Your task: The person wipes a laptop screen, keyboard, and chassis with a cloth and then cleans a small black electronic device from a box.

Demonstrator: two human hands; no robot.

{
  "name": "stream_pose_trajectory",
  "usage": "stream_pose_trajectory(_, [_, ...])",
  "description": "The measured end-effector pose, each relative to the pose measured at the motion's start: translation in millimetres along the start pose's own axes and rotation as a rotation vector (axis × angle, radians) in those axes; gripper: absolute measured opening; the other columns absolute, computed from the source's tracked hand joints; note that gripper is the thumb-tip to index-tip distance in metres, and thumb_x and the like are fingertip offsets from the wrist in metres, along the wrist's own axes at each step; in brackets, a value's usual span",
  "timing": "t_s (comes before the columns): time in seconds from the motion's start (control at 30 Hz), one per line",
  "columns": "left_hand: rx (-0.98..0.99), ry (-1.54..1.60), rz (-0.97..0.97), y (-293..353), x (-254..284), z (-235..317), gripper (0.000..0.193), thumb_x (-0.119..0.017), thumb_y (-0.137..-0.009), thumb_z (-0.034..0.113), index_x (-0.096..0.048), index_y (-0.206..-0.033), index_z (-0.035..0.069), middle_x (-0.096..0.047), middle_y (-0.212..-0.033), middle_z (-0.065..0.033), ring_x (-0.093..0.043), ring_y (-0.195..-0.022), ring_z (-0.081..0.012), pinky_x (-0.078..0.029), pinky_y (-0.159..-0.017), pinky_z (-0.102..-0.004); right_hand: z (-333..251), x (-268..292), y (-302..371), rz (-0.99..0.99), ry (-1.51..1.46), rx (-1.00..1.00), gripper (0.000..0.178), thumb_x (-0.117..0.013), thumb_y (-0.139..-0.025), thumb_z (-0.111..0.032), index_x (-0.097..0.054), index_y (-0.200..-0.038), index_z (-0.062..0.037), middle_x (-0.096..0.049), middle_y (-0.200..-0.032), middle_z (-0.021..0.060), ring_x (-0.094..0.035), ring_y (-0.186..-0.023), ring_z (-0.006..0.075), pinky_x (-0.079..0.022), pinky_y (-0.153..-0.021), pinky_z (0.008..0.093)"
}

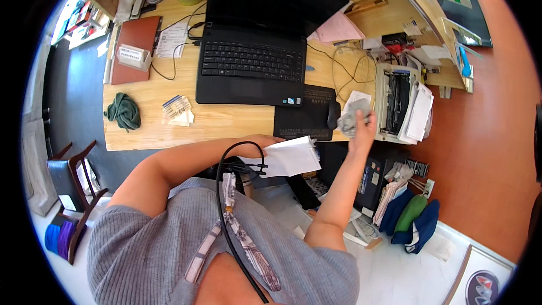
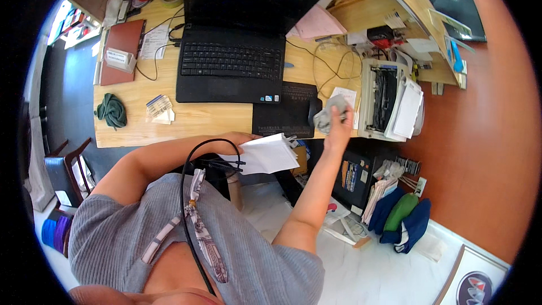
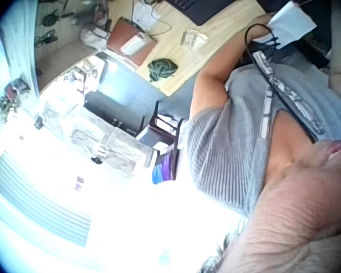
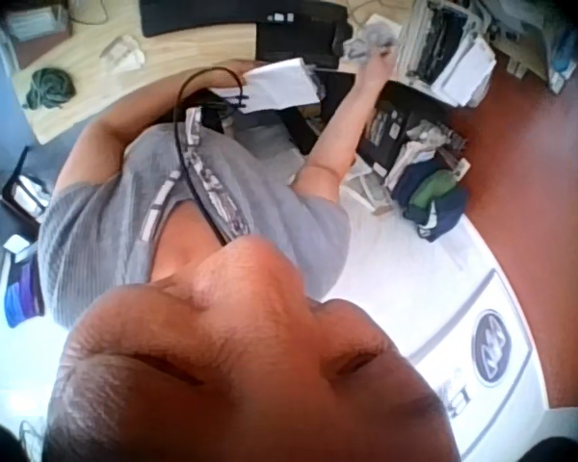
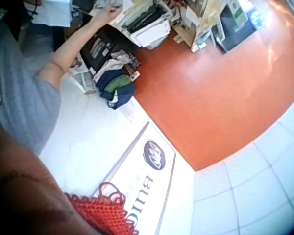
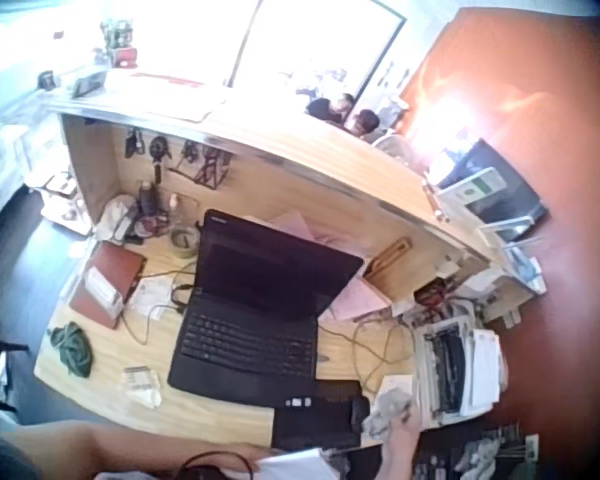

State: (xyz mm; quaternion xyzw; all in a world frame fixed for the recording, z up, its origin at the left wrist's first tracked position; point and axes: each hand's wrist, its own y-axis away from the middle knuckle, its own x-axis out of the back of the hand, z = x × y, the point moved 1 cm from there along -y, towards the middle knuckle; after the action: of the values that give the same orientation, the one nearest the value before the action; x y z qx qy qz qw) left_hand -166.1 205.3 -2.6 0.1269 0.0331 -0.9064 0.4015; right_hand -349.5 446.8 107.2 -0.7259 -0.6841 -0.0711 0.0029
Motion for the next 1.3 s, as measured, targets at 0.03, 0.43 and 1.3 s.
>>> stream_pose_trajectory(0.03, [-0.039,0.004,-0.047,-0.1,0.5,3.6,0.058,-0.055,-0.074,0.003,-0.052,-0.132,0.003,-0.047,-0.138,-0.0233,-0.044,-0.129,-0.0361,-0.032,-0.108,-0.0373,18.0,4.6,1.5,-0.019,0.094,-0.015,0.042,-0.07,-0.086,-0.009,-0.053,-0.123,-0.0038,-0.059,-0.118,0.0079,-0.058,-0.103,0.0186,-0.048,-0.087,0.0316])
stream_pose_trajectory(0.43, [0.034,-0.696,0.09,-12.7,-10.4,-46.0,0.032,-0.057,-0.065,-0.003,-0.058,-0.097,-0.004,-0.035,-0.149,-0.0184,-0.042,-0.128,-0.0393,-0.037,-0.108,-0.0392,130.2,-78.5,-14.9,-0.18,1.101,0.542,0.038,-0.066,-0.083,-0.009,-0.06,-0.12,-0.0118,-0.052,-0.122,0.0142,-0.048,-0.114,0.0362,-0.045,-0.094,0.042])
stream_pose_trajectory(1.3, [0.188,-1.181,1.313,89.9,96.5,44.1,0.055,-0.07,-0.073,0.005,-0.051,-0.125,0.003,-0.052,-0.124,-0.019,-0.047,-0.116,-0.0366,-0.04,-0.099,-0.0438,132.6,-60.6,9.1,-0.063,1.071,0.608,0.043,-0.066,-0.079,-0.004,-0.058,-0.121,-0.0115,-0.053,-0.126,0.0098,-0.048,-0.116,0.0348,-0.045,-0.095,0.0416])
